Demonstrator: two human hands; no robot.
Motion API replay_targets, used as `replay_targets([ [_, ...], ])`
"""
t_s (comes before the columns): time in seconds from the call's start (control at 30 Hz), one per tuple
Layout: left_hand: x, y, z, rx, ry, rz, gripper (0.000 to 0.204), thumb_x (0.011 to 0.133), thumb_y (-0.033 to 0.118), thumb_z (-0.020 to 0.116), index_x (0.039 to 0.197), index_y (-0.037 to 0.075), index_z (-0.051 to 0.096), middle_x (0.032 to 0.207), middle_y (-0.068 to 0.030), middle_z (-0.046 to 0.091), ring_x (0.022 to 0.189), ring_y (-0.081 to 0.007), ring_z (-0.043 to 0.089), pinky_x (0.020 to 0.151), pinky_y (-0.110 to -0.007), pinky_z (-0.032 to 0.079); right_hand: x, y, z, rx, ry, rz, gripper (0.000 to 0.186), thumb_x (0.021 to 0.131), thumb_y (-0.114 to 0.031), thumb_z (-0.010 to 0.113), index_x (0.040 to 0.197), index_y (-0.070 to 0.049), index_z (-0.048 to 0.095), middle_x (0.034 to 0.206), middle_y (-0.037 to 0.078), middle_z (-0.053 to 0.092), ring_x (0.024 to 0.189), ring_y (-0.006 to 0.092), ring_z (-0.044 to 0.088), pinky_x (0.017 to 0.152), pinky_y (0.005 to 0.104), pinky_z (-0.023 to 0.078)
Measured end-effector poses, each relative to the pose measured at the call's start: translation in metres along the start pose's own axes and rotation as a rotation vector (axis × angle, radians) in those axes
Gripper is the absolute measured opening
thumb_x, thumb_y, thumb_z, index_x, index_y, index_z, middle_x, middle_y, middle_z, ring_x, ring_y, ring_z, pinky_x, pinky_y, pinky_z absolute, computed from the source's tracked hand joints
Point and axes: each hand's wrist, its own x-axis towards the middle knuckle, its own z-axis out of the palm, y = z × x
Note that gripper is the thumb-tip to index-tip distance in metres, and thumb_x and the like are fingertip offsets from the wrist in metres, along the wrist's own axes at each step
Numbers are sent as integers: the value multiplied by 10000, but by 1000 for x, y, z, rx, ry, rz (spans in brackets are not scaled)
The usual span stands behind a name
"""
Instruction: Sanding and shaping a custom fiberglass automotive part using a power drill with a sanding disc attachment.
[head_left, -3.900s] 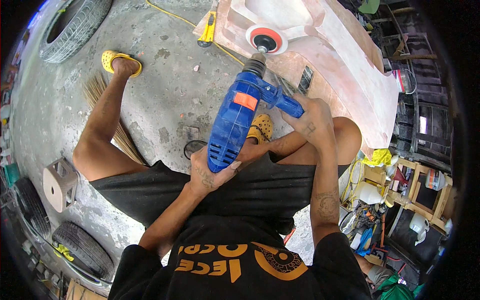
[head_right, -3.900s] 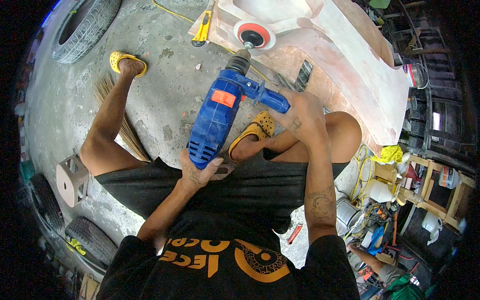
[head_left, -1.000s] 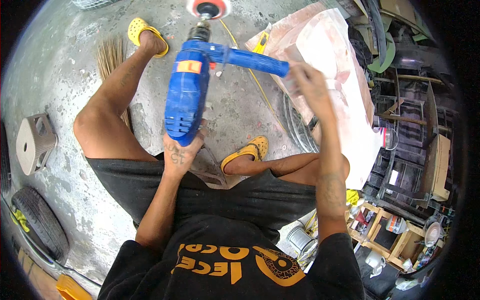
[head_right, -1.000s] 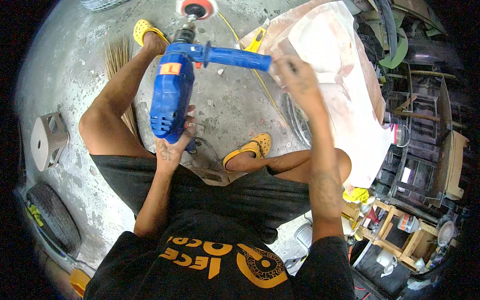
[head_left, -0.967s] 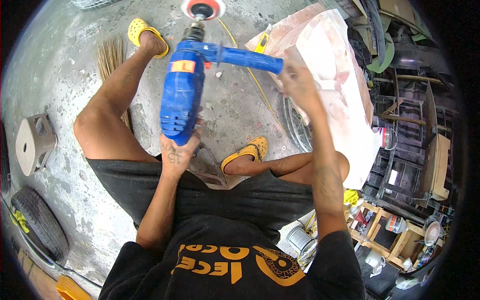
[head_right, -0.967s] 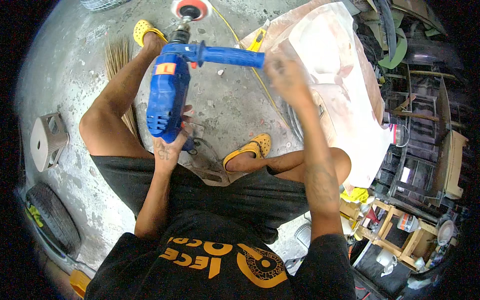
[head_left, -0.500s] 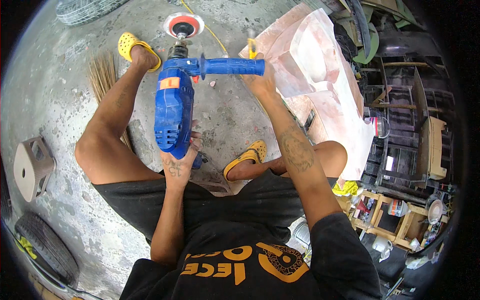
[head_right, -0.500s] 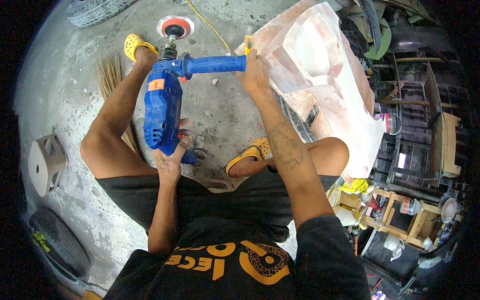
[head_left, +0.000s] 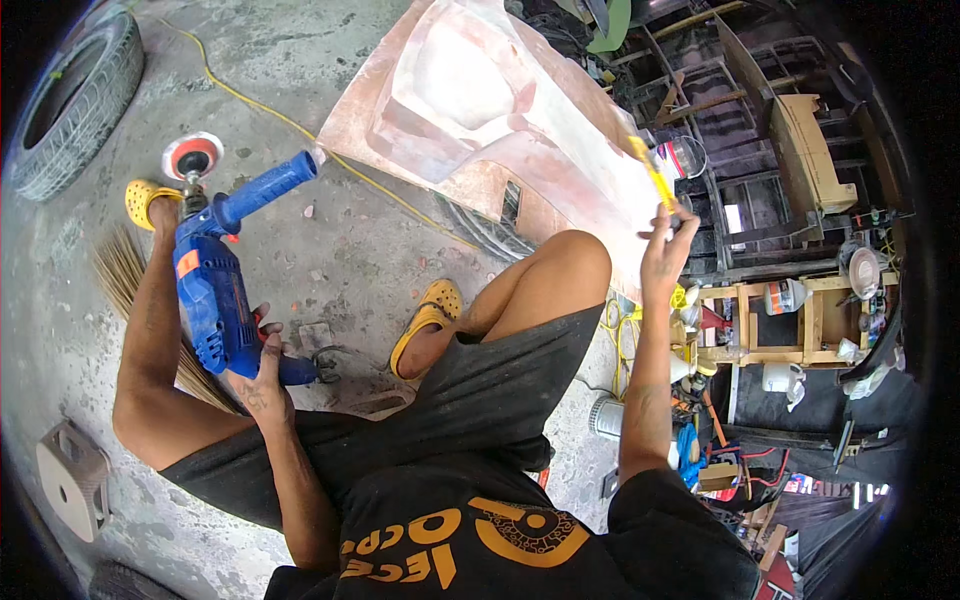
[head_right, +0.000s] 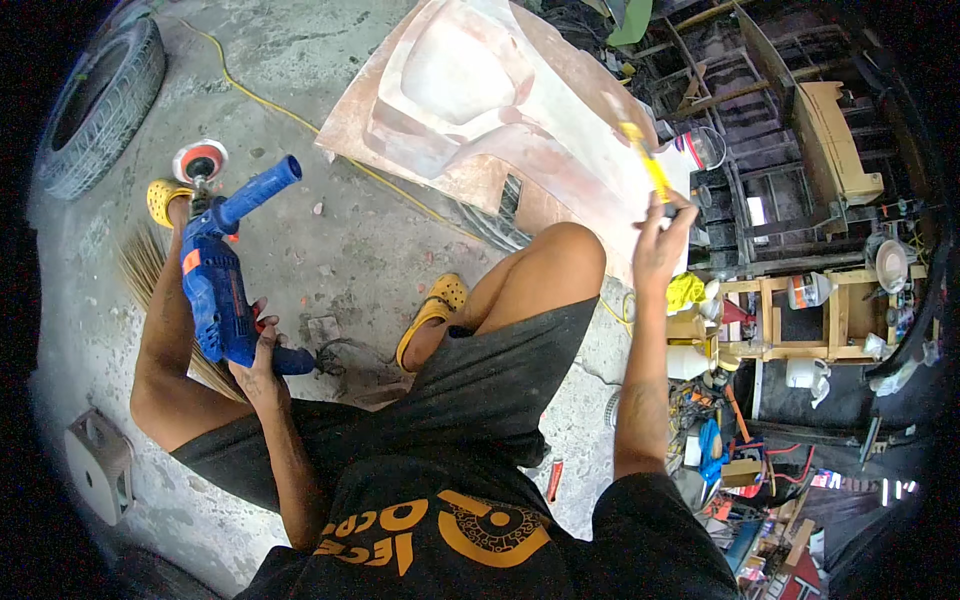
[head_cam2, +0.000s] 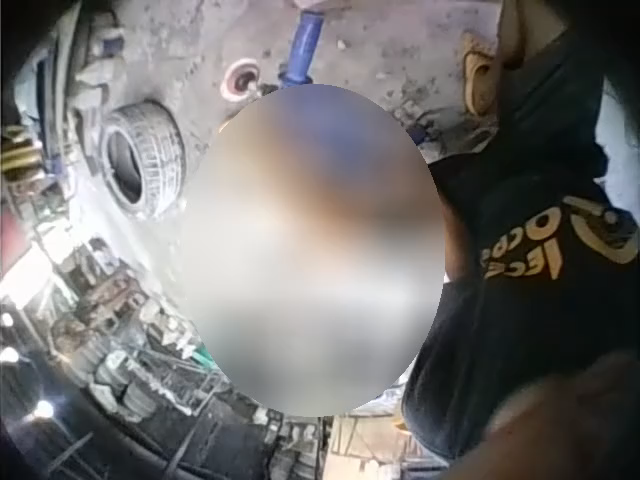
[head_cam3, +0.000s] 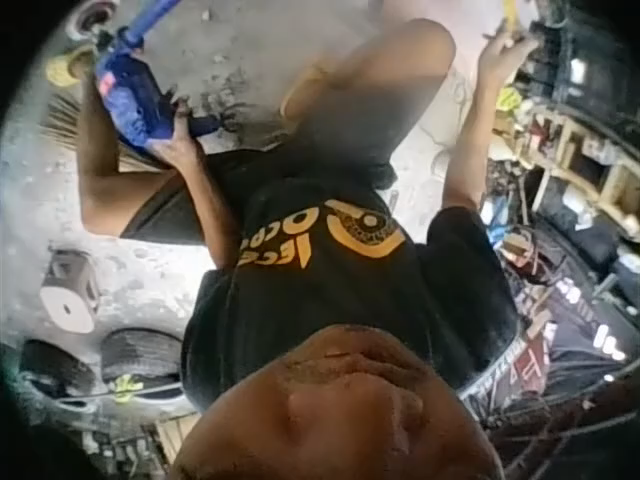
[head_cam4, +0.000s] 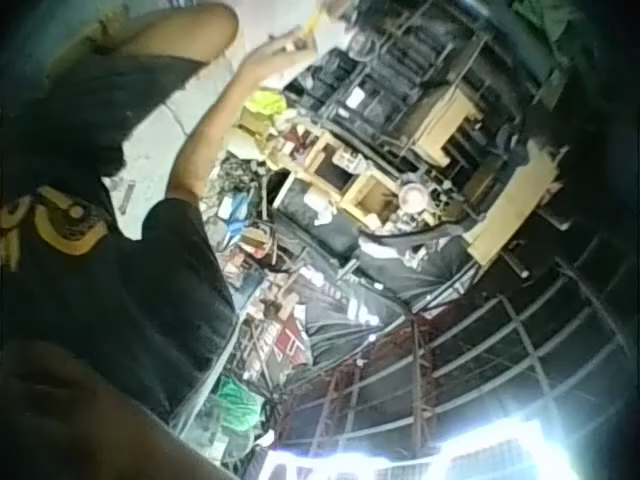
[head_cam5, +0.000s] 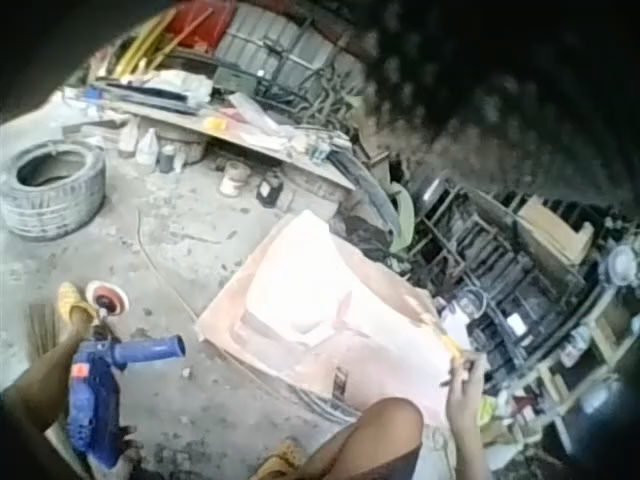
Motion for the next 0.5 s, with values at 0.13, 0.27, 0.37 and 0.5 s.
replay_targets([
  [0.13,-7,3,16,-32,-27,-23,496,887,-14,648,1375,-45,563,1274,-162,687,969,-176,667,780,-301,548,63,151,-2,-319,141,11,421,1055,-359,633,1188,28,539,1061,180,636,828,232,638,640,373,598],
  [0.27,-15,2,9,4,12,-95,442,894,28,678,1323,-47,604,1229,-136,711,966,-165,669,804,-308,544,66,200,39,-365,-162,53,478,973,-378,723,1174,29,571,1014,226,657,938,351,646,865,417,510],
  [0.37,-18,3,8,86,41,-90,447,889,59,706,1317,-48,632,1179,-104,726,959,-149,667,840,-304,532,51,165,57,-800,-87,58,547,942,-366,755,1303,4,577,1139,244,659,1076,384,638,993,435,502],
  [0.5,-12,-1,12,52,46,-82,399,884,72,718,1262,-47,673,1031,-81,722,899,-142,664,779,-297,525,90,81,78,-62,-435,-283,593,931,-351,774,1382,-11,593,1385,240,607,1271,362,595,1083,439,467],
])
